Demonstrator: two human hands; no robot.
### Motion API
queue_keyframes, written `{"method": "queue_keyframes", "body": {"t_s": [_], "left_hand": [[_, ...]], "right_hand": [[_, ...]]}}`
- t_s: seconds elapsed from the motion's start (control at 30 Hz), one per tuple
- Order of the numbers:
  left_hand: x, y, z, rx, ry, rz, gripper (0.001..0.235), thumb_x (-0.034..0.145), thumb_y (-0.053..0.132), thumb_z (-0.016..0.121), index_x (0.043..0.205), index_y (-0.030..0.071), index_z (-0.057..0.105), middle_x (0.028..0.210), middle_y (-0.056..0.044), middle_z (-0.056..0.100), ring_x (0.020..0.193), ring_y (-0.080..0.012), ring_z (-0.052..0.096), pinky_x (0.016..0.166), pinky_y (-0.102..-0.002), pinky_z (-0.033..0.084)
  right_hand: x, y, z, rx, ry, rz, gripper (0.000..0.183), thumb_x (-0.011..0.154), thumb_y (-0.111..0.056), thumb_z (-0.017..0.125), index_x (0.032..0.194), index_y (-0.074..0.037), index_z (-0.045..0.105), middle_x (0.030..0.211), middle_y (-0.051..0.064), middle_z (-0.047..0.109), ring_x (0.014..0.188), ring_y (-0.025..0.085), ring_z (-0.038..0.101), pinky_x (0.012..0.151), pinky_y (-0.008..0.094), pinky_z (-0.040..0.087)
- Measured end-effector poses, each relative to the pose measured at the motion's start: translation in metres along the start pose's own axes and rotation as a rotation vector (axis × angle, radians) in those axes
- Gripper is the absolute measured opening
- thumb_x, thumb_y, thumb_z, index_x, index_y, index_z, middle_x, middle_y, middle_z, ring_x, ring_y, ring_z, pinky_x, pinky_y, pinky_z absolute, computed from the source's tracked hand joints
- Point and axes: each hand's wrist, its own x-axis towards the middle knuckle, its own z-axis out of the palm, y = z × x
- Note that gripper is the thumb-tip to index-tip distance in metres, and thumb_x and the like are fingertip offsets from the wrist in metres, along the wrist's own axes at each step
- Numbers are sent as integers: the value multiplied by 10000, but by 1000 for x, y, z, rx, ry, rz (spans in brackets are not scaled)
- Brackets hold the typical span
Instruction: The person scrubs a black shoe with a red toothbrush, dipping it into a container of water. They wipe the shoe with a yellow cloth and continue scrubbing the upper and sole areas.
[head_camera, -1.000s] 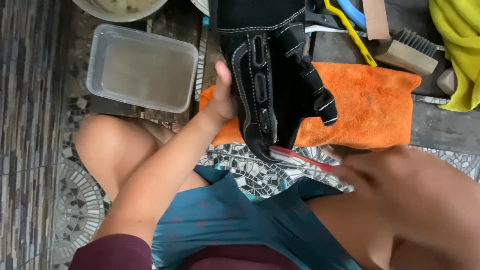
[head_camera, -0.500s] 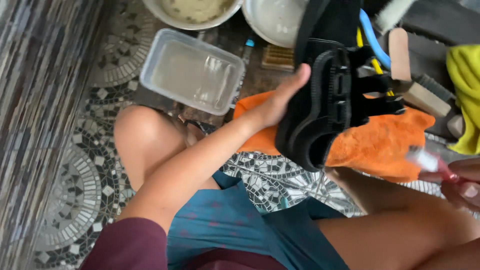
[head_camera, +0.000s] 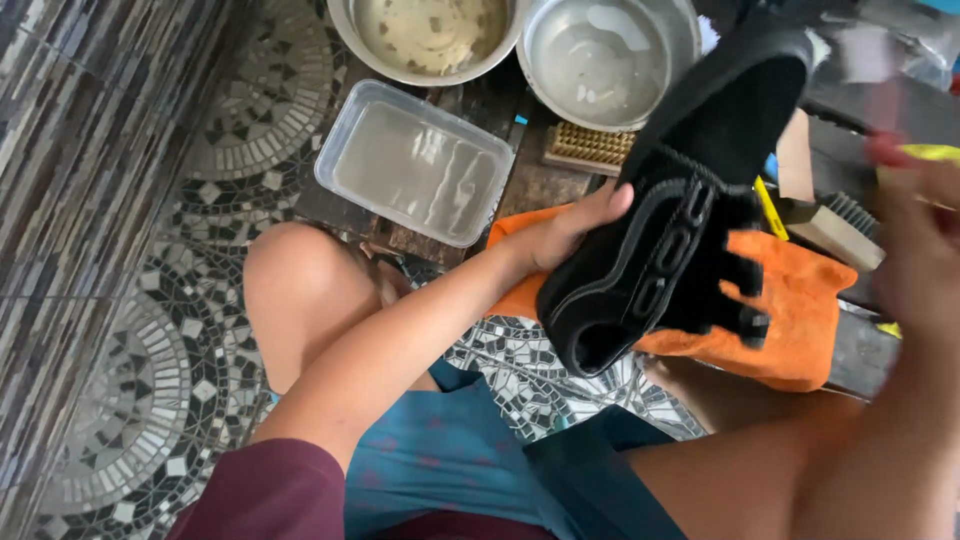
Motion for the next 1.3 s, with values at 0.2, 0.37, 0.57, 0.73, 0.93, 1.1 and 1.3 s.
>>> {"method": "queue_keyframes", "body": {"t_s": [0.2,0.37,0.57,0.73,0.93,1.1,1.3], "left_hand": [[-11,12,22,116,-157,-31,494,1250,364,652,1632,53,634,1567,-193,705,1476,-228,657,1346,-517,420],[-27,49,80,-60,-80,-55,286,1277,203,616,1399,17,796,1337,-69,811,1253,-84,689,1253,-368,470],[3,-29,10,-395,-90,-201,455,1317,192,563,1669,-96,548,1645,-161,640,1615,-288,503,1410,-515,288],[-11,35,62,-308,-182,-581,516,1186,416,682,1434,-34,731,1381,-155,786,1257,-252,750,1167,-375,544],[-11,43,71,-212,-86,-710,581,1109,499,703,1376,-15,746,1299,-161,804,1145,-258,783,1070,-366,606],[-9,36,62,-177,-179,-667,578,1131,501,681,1356,-27,747,1294,-172,797,1163,-275,772,1084,-376,585],[-3,10,40,-134,-365,-511,598,1204,450,662,1603,9,596,1488,-152,731,1347,-276,722,1227,-430,540]], "right_hand": [[54,-64,90,-78,55,-102,384,1164,125,712,822,-15,609,697,118,470,685,311,443,749,460,330],[87,-109,122,-131,67,-214,233,1206,82,778,993,7,718,875,135,614,803,284,563,817,419,415],[85,-139,127,-199,75,-336,58,1255,33,859,1199,40,847,1087,162,785,944,257,708,899,373,518],[63,-135,126,-221,103,-434,15,1233,88,914,1247,91,913,1175,200,875,1028,273,808,963,372,596],[72,-114,130,-298,139,-595,48,1199,113,937,1165,88,914,1156,201,881,1019,306,816,934,391,611],[76,-97,133,-435,148,-671,22,1229,18,947,1215,34,944,1178,164,892,1017,279,828,884,385,644],[77,-107,137,-489,115,-695,154,1210,82,874,1324,-16,913,1217,113,868,988,233,810,749,364,607]]}}
